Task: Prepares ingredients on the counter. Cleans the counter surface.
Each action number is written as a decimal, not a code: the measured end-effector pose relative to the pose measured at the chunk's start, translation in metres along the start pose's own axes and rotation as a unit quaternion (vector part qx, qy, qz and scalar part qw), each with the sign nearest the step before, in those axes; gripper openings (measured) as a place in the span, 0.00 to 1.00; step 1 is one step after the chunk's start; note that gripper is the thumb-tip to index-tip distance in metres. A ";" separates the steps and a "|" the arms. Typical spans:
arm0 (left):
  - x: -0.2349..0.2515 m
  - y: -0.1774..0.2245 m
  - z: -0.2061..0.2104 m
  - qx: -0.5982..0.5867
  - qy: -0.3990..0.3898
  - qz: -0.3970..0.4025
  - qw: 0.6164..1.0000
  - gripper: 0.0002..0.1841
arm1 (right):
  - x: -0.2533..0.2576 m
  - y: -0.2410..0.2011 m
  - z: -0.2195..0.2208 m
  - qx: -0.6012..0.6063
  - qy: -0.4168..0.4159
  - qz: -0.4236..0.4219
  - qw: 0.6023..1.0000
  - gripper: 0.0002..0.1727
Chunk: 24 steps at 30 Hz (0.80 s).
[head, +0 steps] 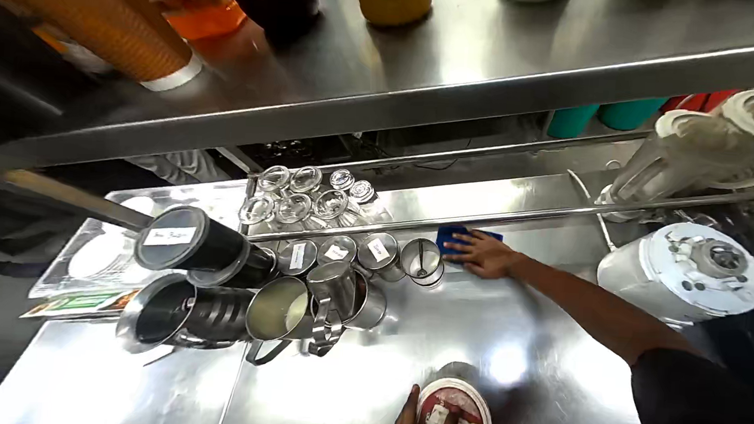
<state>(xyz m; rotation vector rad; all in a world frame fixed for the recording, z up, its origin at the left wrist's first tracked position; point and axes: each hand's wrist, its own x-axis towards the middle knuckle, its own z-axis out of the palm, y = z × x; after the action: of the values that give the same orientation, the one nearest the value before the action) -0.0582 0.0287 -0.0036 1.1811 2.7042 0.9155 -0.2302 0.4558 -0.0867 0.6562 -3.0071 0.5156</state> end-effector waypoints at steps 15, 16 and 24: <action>0.216 0.022 0.019 0.025 -0.050 0.128 0.990 0.41 | -0.172 -0.388 0.146 -0.084 0.046 0.314 0.945 0.33; 0.235 0.018 0.035 0.036 -0.045 0.137 0.989 0.40 | -0.186 -0.396 0.147 -0.082 0.047 0.316 0.944 0.33; 0.229 0.014 0.032 -0.031 0.023 0.180 0.983 0.41 | -0.308 -0.297 0.109 -0.176 0.159 0.515 0.824 0.36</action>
<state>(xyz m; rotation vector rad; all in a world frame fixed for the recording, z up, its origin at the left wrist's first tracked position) -0.2017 0.2092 0.0188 1.6910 2.5158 1.0687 0.1769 0.2899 -0.1237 -1.0302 -2.7247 0.0156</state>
